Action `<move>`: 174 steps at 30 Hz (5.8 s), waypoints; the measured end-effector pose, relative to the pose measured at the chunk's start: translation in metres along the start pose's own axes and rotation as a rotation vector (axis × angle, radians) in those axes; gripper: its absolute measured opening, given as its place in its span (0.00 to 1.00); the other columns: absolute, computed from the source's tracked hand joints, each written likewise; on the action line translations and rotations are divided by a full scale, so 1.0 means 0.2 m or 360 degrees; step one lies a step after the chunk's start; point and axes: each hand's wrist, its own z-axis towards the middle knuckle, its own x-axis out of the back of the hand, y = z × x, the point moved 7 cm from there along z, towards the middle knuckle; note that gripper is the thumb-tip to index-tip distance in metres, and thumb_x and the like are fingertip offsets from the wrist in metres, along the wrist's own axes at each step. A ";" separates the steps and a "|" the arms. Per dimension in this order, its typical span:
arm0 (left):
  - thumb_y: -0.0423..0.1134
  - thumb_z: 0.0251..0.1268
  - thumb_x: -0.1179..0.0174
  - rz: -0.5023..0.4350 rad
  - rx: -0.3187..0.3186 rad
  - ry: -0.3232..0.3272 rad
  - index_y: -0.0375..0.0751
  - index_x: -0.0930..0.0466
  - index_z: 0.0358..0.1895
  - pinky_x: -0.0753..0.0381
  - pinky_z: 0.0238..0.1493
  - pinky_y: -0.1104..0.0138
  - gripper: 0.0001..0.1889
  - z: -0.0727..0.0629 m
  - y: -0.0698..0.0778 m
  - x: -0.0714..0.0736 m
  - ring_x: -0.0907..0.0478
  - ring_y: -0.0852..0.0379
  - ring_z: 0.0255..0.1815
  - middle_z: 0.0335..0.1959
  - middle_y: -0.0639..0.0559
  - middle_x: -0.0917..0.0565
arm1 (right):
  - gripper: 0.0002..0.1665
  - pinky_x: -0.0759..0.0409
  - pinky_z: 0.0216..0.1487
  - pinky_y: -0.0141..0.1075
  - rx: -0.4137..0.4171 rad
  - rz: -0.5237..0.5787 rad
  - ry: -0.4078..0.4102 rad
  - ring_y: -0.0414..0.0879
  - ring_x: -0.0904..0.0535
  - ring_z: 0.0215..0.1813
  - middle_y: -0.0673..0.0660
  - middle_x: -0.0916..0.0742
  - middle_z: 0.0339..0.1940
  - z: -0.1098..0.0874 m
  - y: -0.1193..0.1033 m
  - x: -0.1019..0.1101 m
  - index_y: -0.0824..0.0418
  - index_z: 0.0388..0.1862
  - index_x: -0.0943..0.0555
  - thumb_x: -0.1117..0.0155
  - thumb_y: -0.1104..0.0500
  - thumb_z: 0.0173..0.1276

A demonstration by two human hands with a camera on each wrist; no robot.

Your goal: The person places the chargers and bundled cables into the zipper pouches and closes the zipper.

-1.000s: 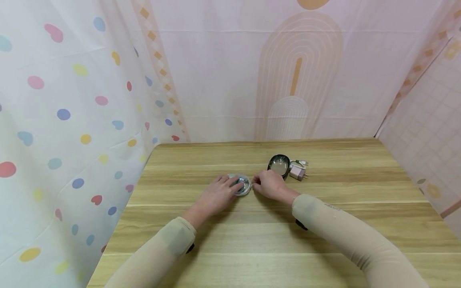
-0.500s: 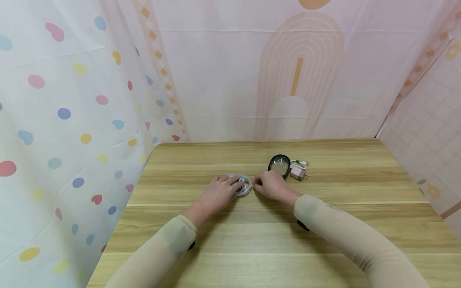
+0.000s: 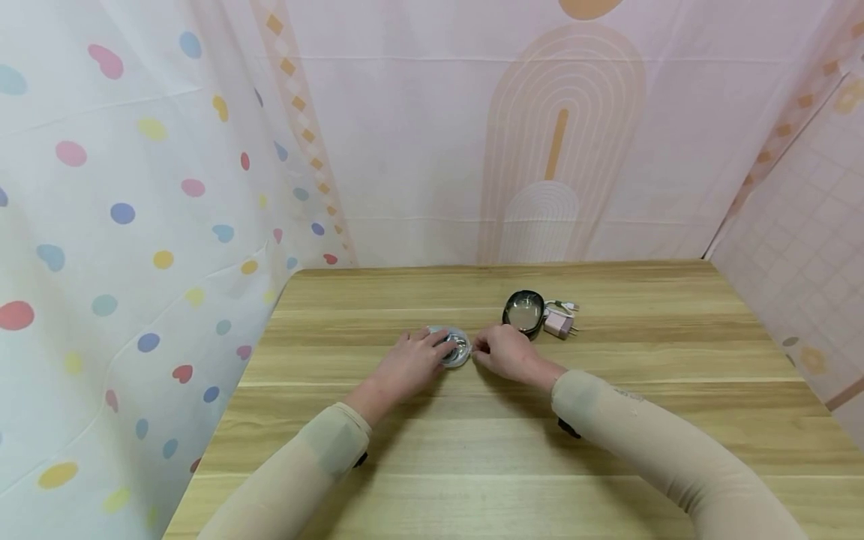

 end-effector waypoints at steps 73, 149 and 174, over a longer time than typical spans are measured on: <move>0.40 0.77 0.34 0.0195 -0.0175 0.0159 0.44 0.22 0.74 0.23 0.77 0.45 0.25 -0.03 0.00 -0.01 0.20 0.42 0.72 0.73 0.43 0.19 | 0.06 0.22 0.34 0.31 0.0058 0.0047 -0.0103 0.34 0.23 0.30 0.45 0.10 0.28 -0.01 -0.04 -0.02 0.52 0.33 0.11 0.27 0.60 0.71; 0.38 0.78 0.36 0.0042 -0.0049 0.0046 0.48 0.18 0.69 0.12 0.62 0.51 0.20 -0.03 0.02 0.00 0.13 0.42 0.59 0.74 0.41 0.21 | 0.15 0.34 0.26 0.31 -0.0062 -0.0040 -0.0078 0.37 0.29 0.24 0.43 0.21 0.19 -0.02 -0.02 -0.03 0.49 0.23 0.19 0.29 0.58 0.71; 0.43 0.76 0.32 0.0174 -0.0130 0.0115 0.49 0.20 0.72 0.15 0.68 0.50 0.24 -0.06 0.01 -0.01 0.16 0.42 0.64 0.75 0.42 0.23 | 0.13 0.25 0.27 0.37 -0.0145 -0.0177 -0.0039 0.38 0.24 0.26 0.44 0.15 0.23 0.02 -0.01 -0.02 0.48 0.26 0.15 0.27 0.54 0.73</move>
